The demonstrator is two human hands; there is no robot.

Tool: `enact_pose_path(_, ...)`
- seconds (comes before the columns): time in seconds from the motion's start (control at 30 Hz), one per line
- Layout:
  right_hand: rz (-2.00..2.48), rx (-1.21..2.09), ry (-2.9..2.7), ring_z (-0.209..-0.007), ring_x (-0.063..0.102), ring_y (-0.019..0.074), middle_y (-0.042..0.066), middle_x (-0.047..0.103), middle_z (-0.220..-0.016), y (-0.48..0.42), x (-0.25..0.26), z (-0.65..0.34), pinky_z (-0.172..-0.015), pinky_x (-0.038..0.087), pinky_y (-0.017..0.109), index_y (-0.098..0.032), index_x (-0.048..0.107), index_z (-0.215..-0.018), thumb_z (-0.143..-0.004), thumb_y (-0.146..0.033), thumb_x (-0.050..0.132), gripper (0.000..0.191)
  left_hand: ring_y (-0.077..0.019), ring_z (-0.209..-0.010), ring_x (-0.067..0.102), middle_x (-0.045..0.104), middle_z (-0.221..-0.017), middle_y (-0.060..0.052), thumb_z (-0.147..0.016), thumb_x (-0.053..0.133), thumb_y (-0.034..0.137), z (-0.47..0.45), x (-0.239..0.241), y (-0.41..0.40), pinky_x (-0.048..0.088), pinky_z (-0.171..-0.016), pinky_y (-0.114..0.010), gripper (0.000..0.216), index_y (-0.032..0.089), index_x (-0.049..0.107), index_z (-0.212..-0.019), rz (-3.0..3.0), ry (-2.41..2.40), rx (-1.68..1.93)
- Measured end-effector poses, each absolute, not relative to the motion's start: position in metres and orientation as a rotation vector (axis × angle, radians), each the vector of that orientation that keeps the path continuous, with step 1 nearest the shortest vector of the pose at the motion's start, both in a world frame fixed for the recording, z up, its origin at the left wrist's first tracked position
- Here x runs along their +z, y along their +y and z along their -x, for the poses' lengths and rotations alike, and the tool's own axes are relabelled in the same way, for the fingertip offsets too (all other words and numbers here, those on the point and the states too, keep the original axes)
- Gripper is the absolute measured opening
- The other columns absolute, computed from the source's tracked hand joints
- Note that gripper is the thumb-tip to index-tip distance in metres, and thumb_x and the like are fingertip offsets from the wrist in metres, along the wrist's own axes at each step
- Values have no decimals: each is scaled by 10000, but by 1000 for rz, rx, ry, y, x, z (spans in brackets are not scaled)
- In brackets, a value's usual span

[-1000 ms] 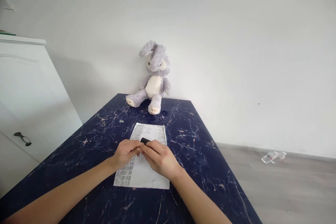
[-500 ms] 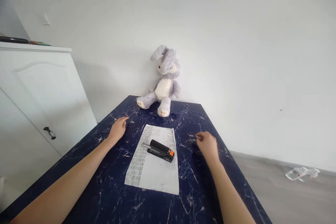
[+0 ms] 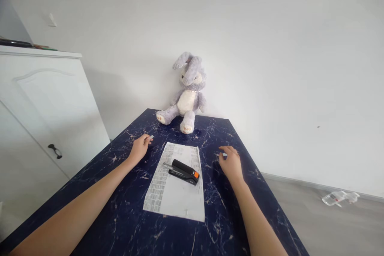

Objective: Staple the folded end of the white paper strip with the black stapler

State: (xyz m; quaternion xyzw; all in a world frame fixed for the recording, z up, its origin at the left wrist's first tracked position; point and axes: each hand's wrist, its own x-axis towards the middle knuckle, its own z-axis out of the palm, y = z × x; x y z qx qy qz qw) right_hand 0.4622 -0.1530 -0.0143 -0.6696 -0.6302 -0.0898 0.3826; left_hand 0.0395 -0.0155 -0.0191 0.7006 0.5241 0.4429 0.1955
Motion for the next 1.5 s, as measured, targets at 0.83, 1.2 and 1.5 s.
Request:
enact_pose_path(0.83, 1535, 170, -1864, -924, 665, 229, 69, 709, -1057, -155, -19, -425, -816, 554, 381, -223, 736, -998, -863, -204, 525, 251, -234, -1086, 724, 770, -1025, -102, -852, 735, 155, -41, -10, -13, 488, -1111, -431, 101, 129, 696, -941, -763, 541, 1476)
enact_pose_path(1.2, 1524, 181, -1873, -911, 666, 228, 68, 713, -1030, -154, -20, -426, -784, 558, 371, -223, 739, -994, -850, -201, 530, 255, -226, -987, 746, 754, -936, -84, -848, 728, 151, -52, 4, -24, 503, -1096, -464, 135, 124, 688, -974, -844, 542, 1401)
enact_pose_path(1.5, 1499, 153, -1874, -944, 665, 242, 82, 715, -1044, -160, -9, -418, -853, 550, 409, -216, 742, -988, -875, -198, 552, 221, -202, -878, 723, 738, -1019, -67, -801, 803, 320, -71, 12, -55, 602, -911, -421, 472, 193, 714, -1248, -1427, 689, 1185)
